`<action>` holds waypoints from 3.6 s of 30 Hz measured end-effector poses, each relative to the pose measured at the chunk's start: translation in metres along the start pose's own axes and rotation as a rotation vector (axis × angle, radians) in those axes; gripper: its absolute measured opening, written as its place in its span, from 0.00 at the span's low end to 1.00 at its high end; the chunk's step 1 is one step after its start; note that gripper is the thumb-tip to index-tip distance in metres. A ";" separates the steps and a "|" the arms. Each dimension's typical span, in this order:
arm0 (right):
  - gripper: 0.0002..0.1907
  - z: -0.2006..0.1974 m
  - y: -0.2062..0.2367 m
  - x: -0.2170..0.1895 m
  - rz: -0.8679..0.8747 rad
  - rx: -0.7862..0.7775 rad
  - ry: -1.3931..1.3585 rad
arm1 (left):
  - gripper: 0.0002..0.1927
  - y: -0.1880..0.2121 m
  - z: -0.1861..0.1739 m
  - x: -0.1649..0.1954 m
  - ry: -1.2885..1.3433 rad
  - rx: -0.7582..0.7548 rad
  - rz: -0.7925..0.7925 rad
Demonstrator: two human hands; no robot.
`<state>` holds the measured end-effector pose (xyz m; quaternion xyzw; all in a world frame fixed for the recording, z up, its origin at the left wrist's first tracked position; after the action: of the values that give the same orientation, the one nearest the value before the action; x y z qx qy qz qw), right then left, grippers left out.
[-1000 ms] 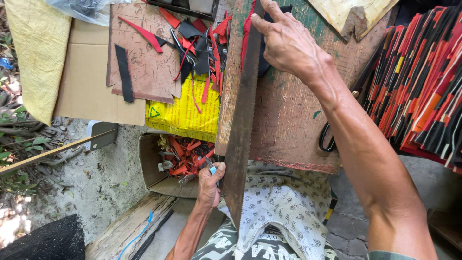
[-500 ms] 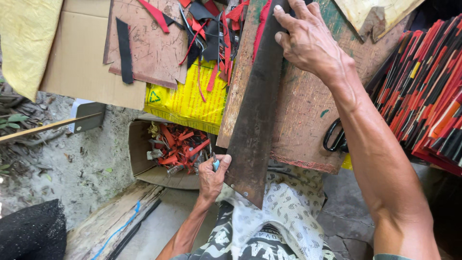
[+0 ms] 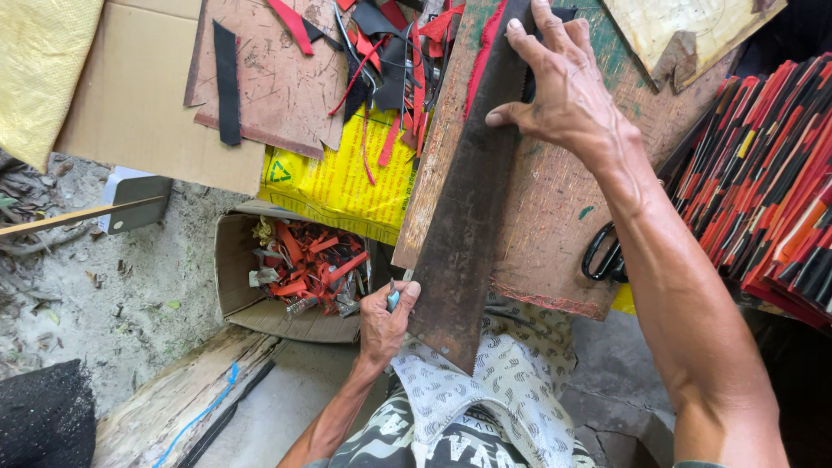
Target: The person trims the edges of red and black foam pieces, holding each piece against a large saw blade used as a straight edge and cutting along it with a small knife. Finished pieces are placed onto a growing stack of cut foam shapes on the workbench.
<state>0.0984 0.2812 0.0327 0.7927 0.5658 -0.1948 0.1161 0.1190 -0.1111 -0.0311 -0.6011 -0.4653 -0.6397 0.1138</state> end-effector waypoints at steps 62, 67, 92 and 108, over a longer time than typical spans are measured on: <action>0.69 0.010 -0.015 0.030 0.077 0.011 -0.012 | 0.10 -0.296 0.136 0.231 -0.373 -0.145 0.614; 0.69 0.011 -0.017 0.028 0.081 0.004 0.006 | 0.10 -0.297 0.136 0.232 -0.374 -0.149 0.695; 0.68 0.014 -0.021 0.021 0.149 -0.105 0.078 | 0.09 -0.267 0.125 0.214 -0.402 -0.091 0.707; 0.69 0.011 -0.021 0.009 0.152 -0.086 0.154 | 0.08 -0.157 0.071 0.173 -0.347 -0.113 0.542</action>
<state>0.0795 0.2918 0.0198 0.8403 0.5191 -0.0994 0.1205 0.0123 0.0977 0.0377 -0.8086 -0.2645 -0.4989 0.1653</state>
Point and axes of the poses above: each hand's wrist, its own y-axis away from the middle knuckle, its own z-axis out of the palm, x = y × z, the point moved 4 cm from there along -y, towards the middle knuckle, and after that the axes turned 3 degrees about y, right-handed, at the moved point
